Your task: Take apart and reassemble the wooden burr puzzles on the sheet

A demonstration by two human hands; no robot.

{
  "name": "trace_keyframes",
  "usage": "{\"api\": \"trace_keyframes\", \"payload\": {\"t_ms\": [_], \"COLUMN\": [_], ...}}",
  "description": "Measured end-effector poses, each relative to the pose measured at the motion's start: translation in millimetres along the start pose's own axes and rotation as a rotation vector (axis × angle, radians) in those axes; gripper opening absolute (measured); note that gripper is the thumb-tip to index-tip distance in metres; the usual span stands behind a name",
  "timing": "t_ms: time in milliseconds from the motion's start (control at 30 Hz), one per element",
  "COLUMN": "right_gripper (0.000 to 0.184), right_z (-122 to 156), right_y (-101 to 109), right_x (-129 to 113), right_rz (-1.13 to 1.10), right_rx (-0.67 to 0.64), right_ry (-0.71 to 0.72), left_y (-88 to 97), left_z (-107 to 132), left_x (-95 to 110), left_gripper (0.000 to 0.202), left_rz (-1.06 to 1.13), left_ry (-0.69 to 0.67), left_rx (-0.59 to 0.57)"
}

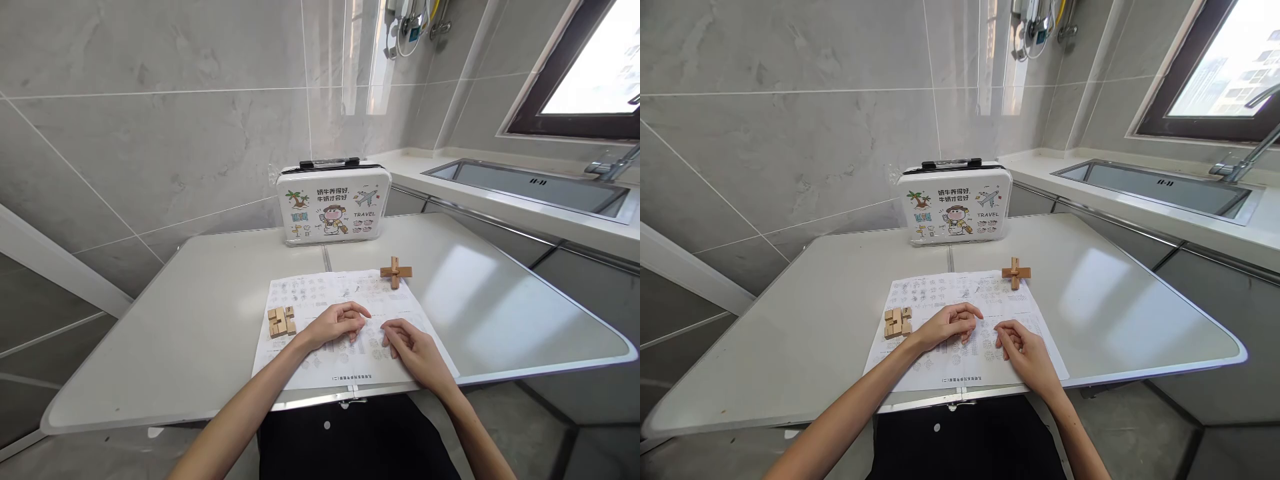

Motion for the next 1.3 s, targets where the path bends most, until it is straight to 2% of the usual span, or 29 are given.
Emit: {"api": "trace_keyframes", "payload": {"t_ms": [133,233,333,400,500,600,700,833,967,1300], "right_gripper": [0.045,0.045,0.045,0.046,0.046,0.045,0.043,0.041,0.043,0.042], "right_z": [1,1,1,1,1,0,0,1,0,-1], "right_y": [0,0,0,0,0,-1,-2,-3,-2,-4], "right_x": [1,2,3,3,3,4,5,5,3,4], "right_rz": [-0.001,-0.003,-0.004,-0.006,-0.004,-0.001,0.006,0.009,-0.005,0.012], "right_rx": [0.005,0.002,-0.006,-0.005,0.002,0.004,0.001,-0.001,0.005,-0.001], "right_ry": [0.003,-0.003,-0.014,-0.015,-0.011,-0.008,-0.009,-0.006,-0.001,-0.027], "left_y": [6.9,21.8,53.8,69.2,86.1,99.2,109.7,116.8,118.0,116.3], "left_z": [5,17,43,64,93,116,132,140,142,137], "left_x": [12,29,51,62,62,51,36,25,24,23], "left_gripper": [0.038,0.034,0.03,0.027,0.033,0.058,0.073,0.071,0.066,0.061], "left_rz": [-0.13,-0.321,-0.632,-0.836,-1.075,-1.229,-1.271,-1.273,-1.254,-1.197], "left_ry": [-0.016,-0.03,-0.073,-0.12,-0.14,-0.125,-0.071,-0.02,-0.007,-0.047], "left_rx": [0.04,0.114,0.352,0.444,0.48,0.481,0.483,0.51,0.527,0.472]}}
Point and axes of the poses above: each hand's wrist, its own z-axis away from the middle knuckle, its own y-axis out of the back of the hand, x = y × z, the point moved 9 cm from there along -z, towards the middle knuckle, and after that the axes turned 8 degrees about -z, right-handed, at the moved point
